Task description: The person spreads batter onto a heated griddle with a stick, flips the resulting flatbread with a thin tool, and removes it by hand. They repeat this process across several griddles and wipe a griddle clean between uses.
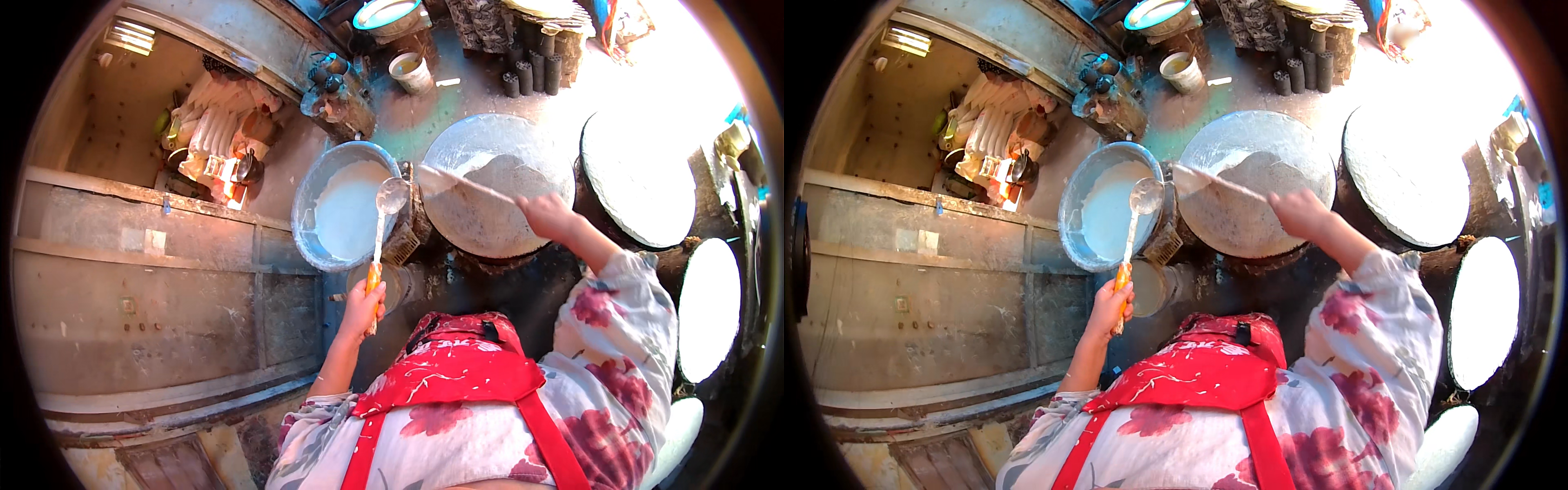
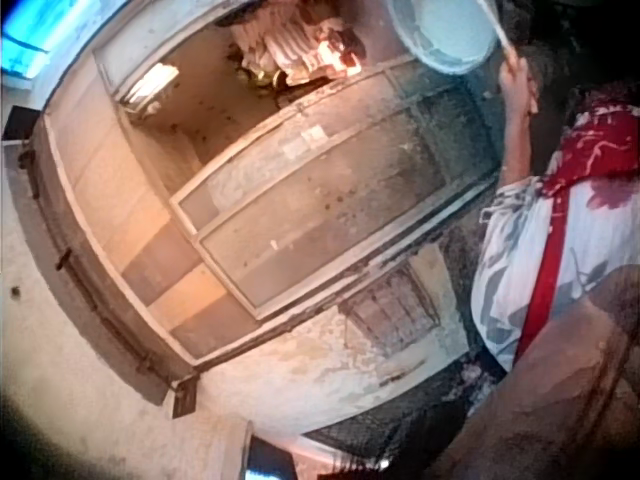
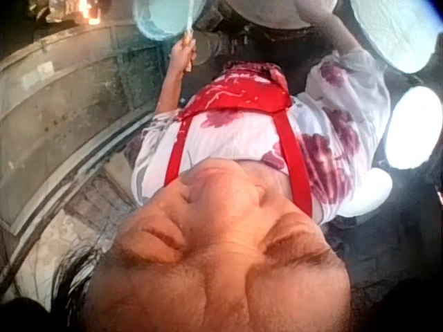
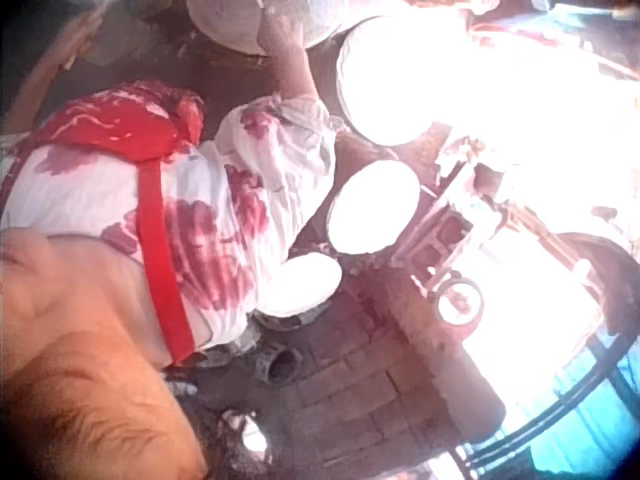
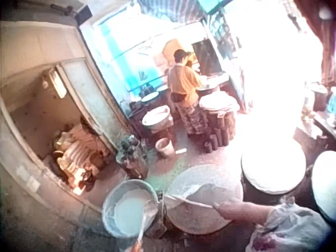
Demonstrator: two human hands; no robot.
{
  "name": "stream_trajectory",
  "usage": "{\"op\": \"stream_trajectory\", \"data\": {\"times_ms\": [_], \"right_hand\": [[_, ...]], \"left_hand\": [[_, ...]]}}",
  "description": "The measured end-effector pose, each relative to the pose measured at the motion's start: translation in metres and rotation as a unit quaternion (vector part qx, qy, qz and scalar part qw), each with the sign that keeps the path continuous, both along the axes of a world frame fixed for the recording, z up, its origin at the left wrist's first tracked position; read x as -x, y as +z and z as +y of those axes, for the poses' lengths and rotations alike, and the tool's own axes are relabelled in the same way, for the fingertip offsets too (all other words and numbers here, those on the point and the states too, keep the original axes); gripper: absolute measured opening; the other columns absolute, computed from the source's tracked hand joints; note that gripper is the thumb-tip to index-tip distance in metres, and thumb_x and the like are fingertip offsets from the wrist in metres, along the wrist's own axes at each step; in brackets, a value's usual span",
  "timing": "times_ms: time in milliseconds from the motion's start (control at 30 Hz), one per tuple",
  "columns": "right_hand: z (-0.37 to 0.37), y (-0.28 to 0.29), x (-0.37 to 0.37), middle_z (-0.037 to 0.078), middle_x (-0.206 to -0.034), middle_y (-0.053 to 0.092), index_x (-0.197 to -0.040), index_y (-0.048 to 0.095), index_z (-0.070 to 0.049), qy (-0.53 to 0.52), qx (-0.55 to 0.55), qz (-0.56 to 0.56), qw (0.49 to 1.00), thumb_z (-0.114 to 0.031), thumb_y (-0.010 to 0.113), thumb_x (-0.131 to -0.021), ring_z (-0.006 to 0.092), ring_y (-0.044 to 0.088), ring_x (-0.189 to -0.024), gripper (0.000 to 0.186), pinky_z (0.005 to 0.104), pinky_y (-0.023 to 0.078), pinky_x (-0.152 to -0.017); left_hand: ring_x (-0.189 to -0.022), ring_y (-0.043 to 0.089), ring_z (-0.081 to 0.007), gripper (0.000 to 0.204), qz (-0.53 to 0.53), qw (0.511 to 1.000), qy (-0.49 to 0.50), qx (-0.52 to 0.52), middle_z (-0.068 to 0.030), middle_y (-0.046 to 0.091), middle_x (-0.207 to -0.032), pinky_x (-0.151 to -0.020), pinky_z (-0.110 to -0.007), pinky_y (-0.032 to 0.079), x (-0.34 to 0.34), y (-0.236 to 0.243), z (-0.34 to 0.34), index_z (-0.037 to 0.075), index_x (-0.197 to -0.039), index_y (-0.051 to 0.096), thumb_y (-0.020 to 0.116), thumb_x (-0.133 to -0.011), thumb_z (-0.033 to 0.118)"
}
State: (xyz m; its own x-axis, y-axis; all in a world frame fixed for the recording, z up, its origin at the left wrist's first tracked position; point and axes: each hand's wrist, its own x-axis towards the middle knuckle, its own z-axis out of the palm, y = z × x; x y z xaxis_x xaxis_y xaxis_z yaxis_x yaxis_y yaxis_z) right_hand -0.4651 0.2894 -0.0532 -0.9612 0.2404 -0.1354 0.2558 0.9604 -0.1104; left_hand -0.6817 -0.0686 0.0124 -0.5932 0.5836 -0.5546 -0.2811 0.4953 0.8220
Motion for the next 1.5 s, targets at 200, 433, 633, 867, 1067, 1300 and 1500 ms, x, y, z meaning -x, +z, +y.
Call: {"op": "stream_trajectory", "data": {"times_ms": [200,433,633,867,1067,1300,1500], "right_hand": [[-0.017,0.027,-0.094,0.011,-0.068,0.061,-0.11,0.05,-0.004,-0.041,0.031,0.04,0.998,-0.007,0.051,-0.081,0.0289,0.063,-0.061,0.029,0.0423,0.046,-0.052],[-0.037,0.01,-0.077,0.012,-0.073,0.065,-0.12,0.048,-0.003,-0.027,0.07,-0.037,0.996,-0.006,0.049,-0.082,0.0285,0.065,-0.066,0.038,0.0407,0.049,-0.055],[-0.04,-0.016,-0.109,0.015,-0.075,0.064,-0.117,0.051,-0.002,-0.189,0.049,0.081,0.977,-0.005,0.045,-0.086,0.0317,0.064,-0.066,0.032,0.0424,0.049,-0.056],[-0.119,-0.003,-0.112,0.015,-0.071,0.063,-0.114,0.051,-0.006,-0.237,0.128,0.1,0.958,-0.012,0.051,-0.086,0.0331,0.063,-0.067,0.028,0.0445,0.049,-0.058],[-0.207,-0.009,-0.112,0.02,-0.077,0.063,-0.115,0.056,-0.009,-0.33,0.23,0.139,0.905,-0.026,0.048,-0.093,0.038,0.062,-0.076,0.029,0.0463,0.049,-0.065],[-0.306,-0.019,-0.04,0.018,-0.072,0.062,-0.115,0.058,-0.007,-0.558,0.409,0.236,0.682,-0.026,0.044,-0.096,0.0345,0.064,-0.072,0.03,0.0412,0.048,-0.064],[-0.342,-0.066,0.094,0.023,-0.083,0.063,-0.11,0.058,-0.009,-0.502,0.336,0.26,0.753,-0.032,0.041,-0.096,0.0418,0.061,-0.082,0.032,0.0485,0.047,-0.073]], "left_hand": [[-0.046,0.044,-0.0055,0.017,0.029,1.0,-0.009,0.003,0.0001,0.048,-0.07,-0.04,-0.02,0.035,-0.007,0.001,-0.02,0.005,-0.095,0.048,0.056,-0.092,0.02],[-0.046,0.044,-0.0049,0.021,0.096,0.993,-0.065,0.039,0.0015,0.047,-0.068,-0.04,-0.02,0.035,-0.02,0.002,-0.01,0.002,-0.102,0.05,0.057,-0.092,0.019],[-0.054,0.056,-0.0146,0.044,0.134,0.976,-0.14,0.103,-0.0058,0.057,-0.072,-0.05,-0.027,0.043,-0.027,0.015,-0.017,0.002,-0.127,0.045,0.059,-0.09,0.021],[-0.1,0.057,-0.0423,0.05,0.367,0.88,-0.282,0.11,-0.0266,0.06,-0.106,-0.082,-0.044,0.047,-0.011,0.012,-0.036,0.001,-0.128,0.042,0.061,-0.086,0.02],[-0.097,0.059,-0.0409,0.057,0.442,0.783,-0.429,0.081,-0.0261,0.057,-0.114,-0.08,-0.045,0.049,0.029,0.012,-0.048,0.0,-0.133,0.035,0.06,-0.086,0.021],[-0.075,0.064,-0.0311,0.041,0.464,0.794,-0.308,-0.242,-0.0163,0.062,-0.096,-0.063,-0.035,0.05,0.059,-0.012,-0.038,0.003,-0.127,0.039,0.054,-0.093,0.02],[-0.045,0.037,-0.005,0.024,-0.171,0.954,-0.161,-0.185,0.0012,0.04,-0.066,-0.042,-0.02,0.034,0.087,-0.026,-0.028,0.009,-0.113,0.049,0.049,-0.097,0.027]]}}
